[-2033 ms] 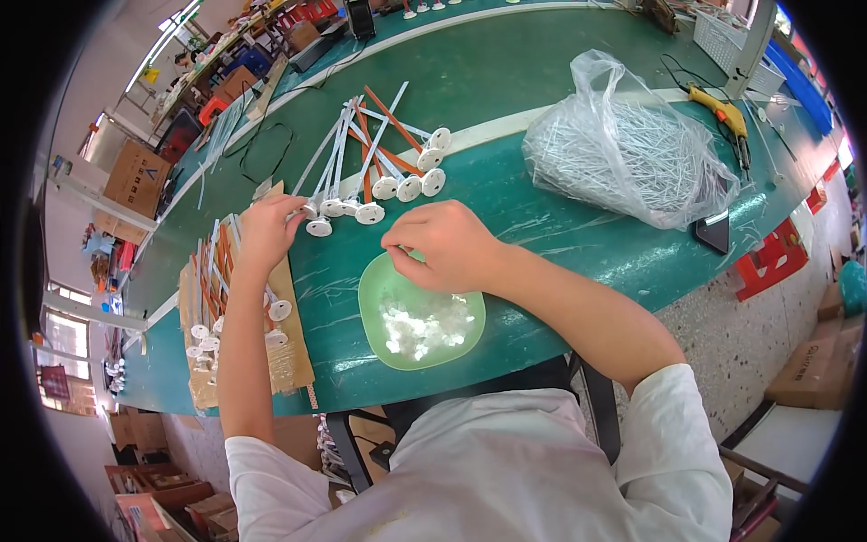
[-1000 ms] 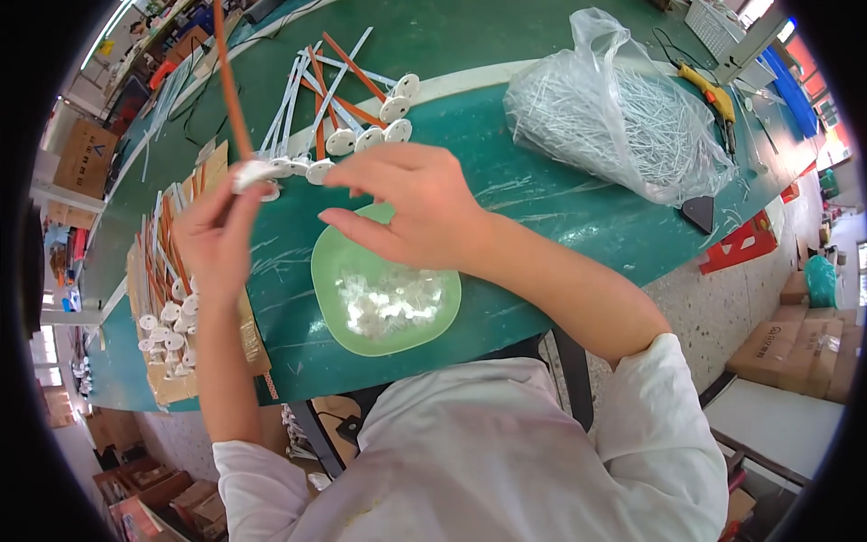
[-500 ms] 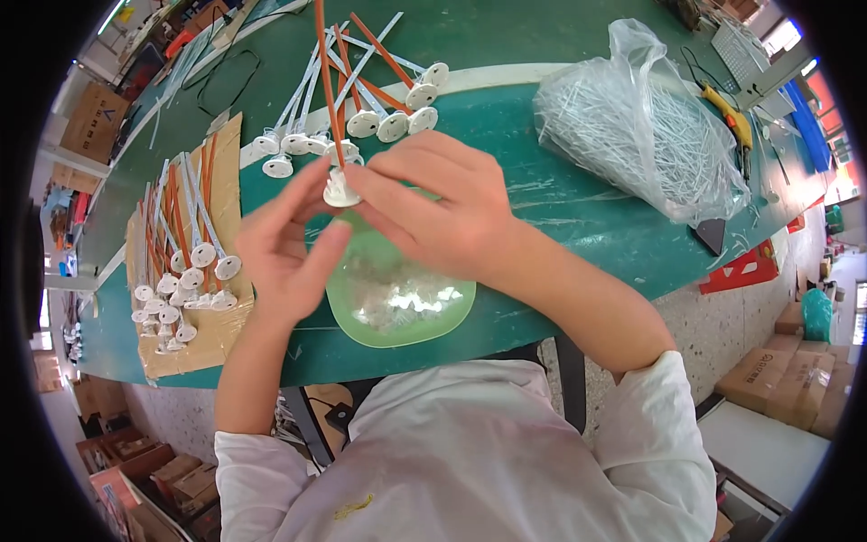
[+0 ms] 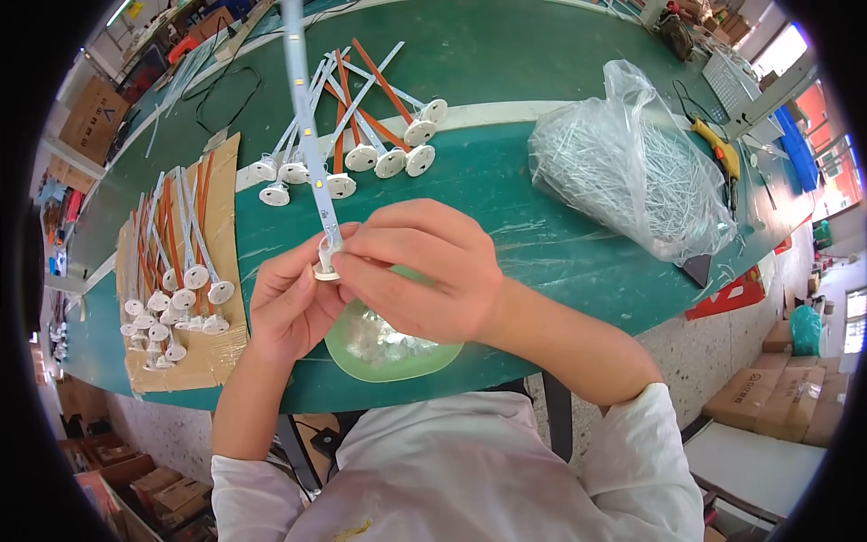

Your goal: Manually attaching circular plastic bases to LED light strips at a factory workbench.

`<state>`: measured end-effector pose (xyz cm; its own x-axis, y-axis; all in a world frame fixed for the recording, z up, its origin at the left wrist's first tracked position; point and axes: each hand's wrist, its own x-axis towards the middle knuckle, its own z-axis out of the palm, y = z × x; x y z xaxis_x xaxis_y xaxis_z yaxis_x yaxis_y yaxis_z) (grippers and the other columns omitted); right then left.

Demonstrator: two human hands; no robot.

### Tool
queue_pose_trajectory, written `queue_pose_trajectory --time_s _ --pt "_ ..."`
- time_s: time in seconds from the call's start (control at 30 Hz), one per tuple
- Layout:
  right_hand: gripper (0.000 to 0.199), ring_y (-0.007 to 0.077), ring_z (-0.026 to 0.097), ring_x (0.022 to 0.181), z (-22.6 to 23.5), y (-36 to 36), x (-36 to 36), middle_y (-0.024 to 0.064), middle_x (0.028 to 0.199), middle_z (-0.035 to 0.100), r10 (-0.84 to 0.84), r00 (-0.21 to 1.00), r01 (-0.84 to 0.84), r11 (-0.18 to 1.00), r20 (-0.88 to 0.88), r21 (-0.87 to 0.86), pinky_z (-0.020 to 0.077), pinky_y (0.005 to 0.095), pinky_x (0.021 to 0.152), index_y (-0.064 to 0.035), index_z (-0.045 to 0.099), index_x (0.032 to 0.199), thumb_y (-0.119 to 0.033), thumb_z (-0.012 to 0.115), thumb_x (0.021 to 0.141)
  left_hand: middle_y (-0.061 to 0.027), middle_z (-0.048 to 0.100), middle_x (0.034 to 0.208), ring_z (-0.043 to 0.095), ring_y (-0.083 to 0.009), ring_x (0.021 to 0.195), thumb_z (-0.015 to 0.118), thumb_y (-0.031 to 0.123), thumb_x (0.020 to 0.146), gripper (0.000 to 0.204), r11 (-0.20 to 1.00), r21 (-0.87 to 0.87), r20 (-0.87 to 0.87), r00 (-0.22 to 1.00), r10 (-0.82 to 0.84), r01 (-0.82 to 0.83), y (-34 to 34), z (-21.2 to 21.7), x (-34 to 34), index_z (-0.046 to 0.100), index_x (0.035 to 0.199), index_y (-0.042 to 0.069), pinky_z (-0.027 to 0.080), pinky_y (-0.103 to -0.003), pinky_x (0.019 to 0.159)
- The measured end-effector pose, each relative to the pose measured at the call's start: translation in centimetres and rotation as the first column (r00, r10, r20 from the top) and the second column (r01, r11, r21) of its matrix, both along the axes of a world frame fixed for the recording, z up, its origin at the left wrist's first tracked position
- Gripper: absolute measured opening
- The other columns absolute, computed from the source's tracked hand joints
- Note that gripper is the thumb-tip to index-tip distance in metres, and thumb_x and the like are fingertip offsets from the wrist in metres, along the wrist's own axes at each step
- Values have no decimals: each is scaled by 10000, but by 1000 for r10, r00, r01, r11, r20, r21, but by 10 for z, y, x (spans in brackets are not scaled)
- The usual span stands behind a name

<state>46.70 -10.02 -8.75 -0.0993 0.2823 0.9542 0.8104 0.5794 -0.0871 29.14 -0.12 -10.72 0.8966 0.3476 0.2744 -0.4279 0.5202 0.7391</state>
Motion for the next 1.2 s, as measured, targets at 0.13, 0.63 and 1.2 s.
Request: queue_pose_trajectory --time_s 0.13,0.63,1.2 --pt "343 251 674 746 -1 2 -1 96 931 672 -26 998 26 1000 51 -9 564 293 600 -3 727 935 98 764 609 -213 532 1429 545 -267 1302 501 23 1015 443 992 83 13 996 89 -90 -3 1 -1 442 1434 -108 434 -429 1108" --pt "259 288 670 769 -1 5 0 142 936 693 71 997 -70 979 -4 -194 556 346 651 39 716 972 68 769 721 -218 618 1314 631 -276 1199 552 33 981 419 996 -70 -132 990 53 -62 2 9 -4 512 1371 -113 513 -409 1047" --pt "210 250 701 826 -1 -1 -2 125 936 714 91 985 -132 943 -145 -306 558 326 676 15 713 1002 66 719 798 -157 720 1049 732 -202 936 614 -21 916 403 273 869 197 796 573 -412 6 9 4 593 1318 4 543 -296 811"
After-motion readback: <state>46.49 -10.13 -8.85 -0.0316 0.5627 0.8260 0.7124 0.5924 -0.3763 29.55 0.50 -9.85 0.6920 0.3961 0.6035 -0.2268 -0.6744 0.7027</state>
